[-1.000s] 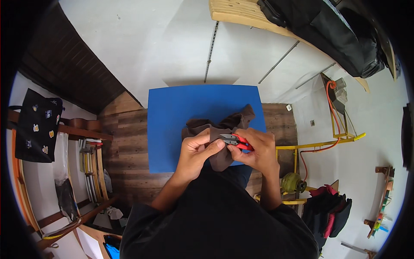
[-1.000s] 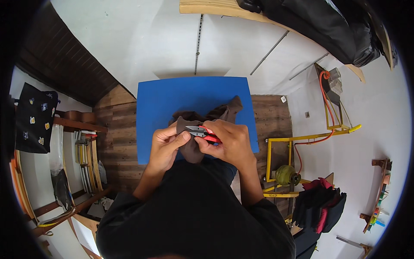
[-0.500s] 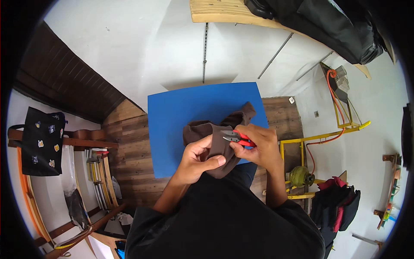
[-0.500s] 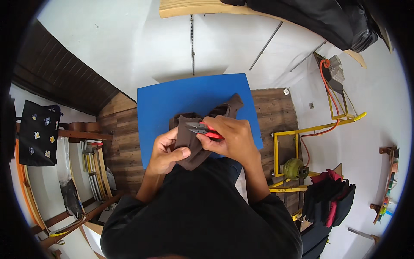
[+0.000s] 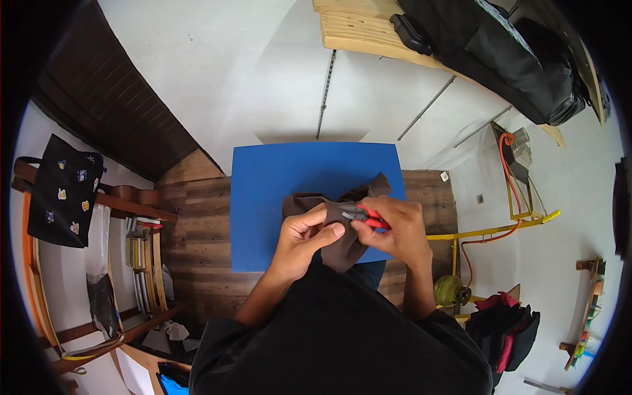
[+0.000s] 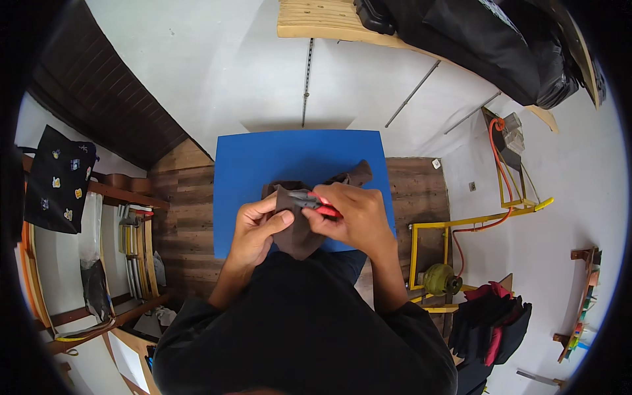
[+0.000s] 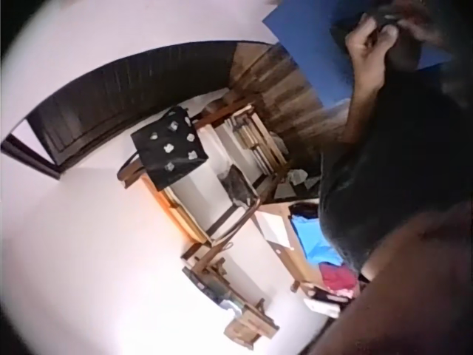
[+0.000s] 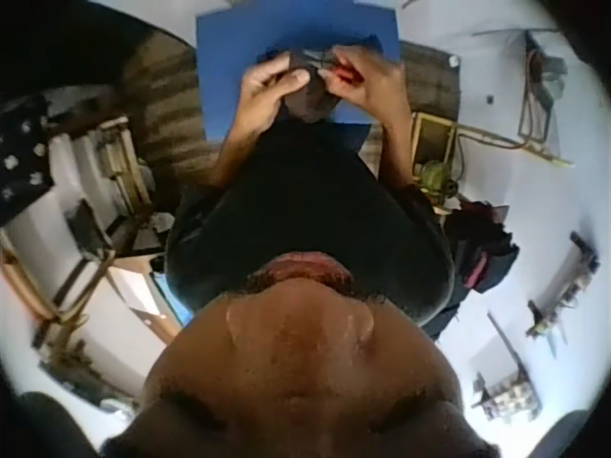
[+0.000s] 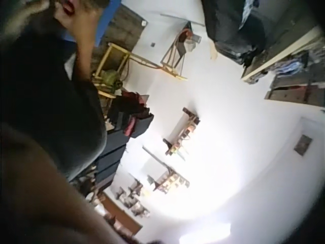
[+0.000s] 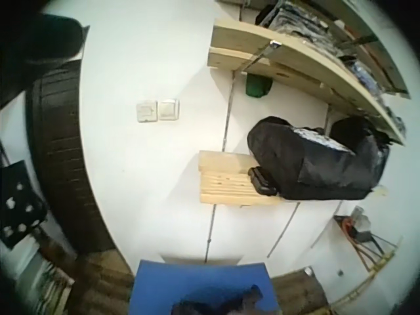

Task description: Trimming loose threads or small imperfections from a piece of brown fabric using pliers.

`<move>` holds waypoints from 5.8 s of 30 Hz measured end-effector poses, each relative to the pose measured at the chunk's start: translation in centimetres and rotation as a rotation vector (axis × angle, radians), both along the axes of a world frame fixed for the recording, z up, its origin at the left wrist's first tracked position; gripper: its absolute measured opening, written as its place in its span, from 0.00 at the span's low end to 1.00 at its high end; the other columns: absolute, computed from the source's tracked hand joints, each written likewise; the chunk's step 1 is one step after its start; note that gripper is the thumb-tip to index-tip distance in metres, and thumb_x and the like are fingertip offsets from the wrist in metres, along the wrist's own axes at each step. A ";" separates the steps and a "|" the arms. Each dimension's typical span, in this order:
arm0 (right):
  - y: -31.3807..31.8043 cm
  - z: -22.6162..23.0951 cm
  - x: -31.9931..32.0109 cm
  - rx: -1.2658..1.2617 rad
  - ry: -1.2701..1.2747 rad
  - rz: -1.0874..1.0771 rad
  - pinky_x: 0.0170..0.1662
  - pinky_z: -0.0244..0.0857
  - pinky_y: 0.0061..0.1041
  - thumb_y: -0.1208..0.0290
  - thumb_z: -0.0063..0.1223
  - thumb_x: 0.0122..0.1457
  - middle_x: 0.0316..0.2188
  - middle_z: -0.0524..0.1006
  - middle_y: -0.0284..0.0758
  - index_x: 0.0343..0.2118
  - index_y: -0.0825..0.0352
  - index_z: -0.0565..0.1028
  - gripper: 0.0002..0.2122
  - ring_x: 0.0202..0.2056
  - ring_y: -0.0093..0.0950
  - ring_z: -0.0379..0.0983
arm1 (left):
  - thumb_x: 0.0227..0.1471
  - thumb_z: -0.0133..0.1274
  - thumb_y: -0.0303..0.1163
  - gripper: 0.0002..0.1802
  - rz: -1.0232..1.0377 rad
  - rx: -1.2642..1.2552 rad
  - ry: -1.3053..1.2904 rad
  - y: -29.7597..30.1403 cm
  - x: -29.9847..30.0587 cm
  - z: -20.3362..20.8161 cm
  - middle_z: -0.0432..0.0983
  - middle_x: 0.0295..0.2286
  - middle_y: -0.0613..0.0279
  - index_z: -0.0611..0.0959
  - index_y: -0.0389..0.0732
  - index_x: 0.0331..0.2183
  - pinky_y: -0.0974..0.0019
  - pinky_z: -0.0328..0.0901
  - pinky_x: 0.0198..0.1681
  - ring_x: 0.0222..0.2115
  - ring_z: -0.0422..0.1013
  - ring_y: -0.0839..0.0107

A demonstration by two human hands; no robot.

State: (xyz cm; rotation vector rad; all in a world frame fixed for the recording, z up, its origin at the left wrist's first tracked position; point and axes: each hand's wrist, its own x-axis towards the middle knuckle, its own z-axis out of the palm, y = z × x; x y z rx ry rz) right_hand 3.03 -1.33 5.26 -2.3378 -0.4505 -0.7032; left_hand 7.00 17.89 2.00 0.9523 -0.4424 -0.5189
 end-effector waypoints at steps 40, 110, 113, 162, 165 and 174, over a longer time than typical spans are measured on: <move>-1.4 -0.6 -2.1 0.048 0.033 -0.116 0.22 0.67 0.25 0.69 0.67 0.41 0.23 0.77 0.34 0.30 0.65 0.77 0.13 0.21 0.31 0.75 | 0.50 0.54 0.21 0.27 -0.229 -0.001 0.031 -1.2 -0.9 0.8 0.71 0.46 0.62 0.70 0.30 0.53 0.71 0.58 0.52 0.47 0.65 0.78; 0.3 0.6 -0.6 -0.029 0.073 -0.158 0.22 0.66 0.24 0.70 0.65 0.41 0.22 0.77 0.33 0.27 0.65 0.75 0.10 0.20 0.30 0.74 | 0.52 0.53 0.23 0.16 -0.025 -0.091 0.200 -1.4 -1.2 -0.9 0.75 0.40 0.65 0.79 0.31 0.45 0.72 0.60 0.45 0.39 0.66 0.80; 0.0 -0.2 -0.6 -0.022 0.073 -0.154 0.22 0.66 0.24 0.70 0.65 0.41 0.21 0.77 0.33 0.26 0.65 0.75 0.10 0.20 0.30 0.74 | 0.51 0.54 0.22 0.20 -0.074 -0.110 0.211 -1.3 -1.2 -0.9 0.74 0.40 0.65 0.76 0.30 0.48 0.72 0.60 0.46 0.40 0.66 0.80; -0.5 -0.9 -2.3 0.073 0.077 -0.126 0.21 0.66 0.24 0.69 0.66 0.40 0.21 0.77 0.34 0.27 0.66 0.74 0.13 0.19 0.31 0.74 | 0.51 0.51 0.19 0.17 -0.073 0.077 -0.086 -1.1 -1.9 -0.1 0.71 0.43 0.62 0.76 0.27 0.45 0.73 0.60 0.47 0.43 0.66 0.77; -0.7 -1.5 -2.2 0.041 0.025 -0.130 0.21 0.66 0.24 0.70 0.66 0.41 0.20 0.76 0.35 0.27 0.66 0.75 0.12 0.19 0.31 0.74 | 0.51 0.51 0.18 0.17 -0.070 0.099 -0.098 -1.0 -1.9 -0.2 0.71 0.42 0.63 0.76 0.27 0.45 0.74 0.60 0.47 0.42 0.66 0.78; -0.7 -1.2 -2.6 0.234 0.078 -0.175 0.20 0.59 0.21 0.70 0.65 0.41 0.16 0.70 0.33 0.27 0.67 0.74 0.12 0.15 0.26 0.65 | 0.47 0.50 0.20 0.25 -0.057 -0.031 0.267 -0.9 -2.2 -0.5 0.75 0.43 0.56 0.72 0.27 0.50 0.69 0.64 0.48 0.43 0.71 0.73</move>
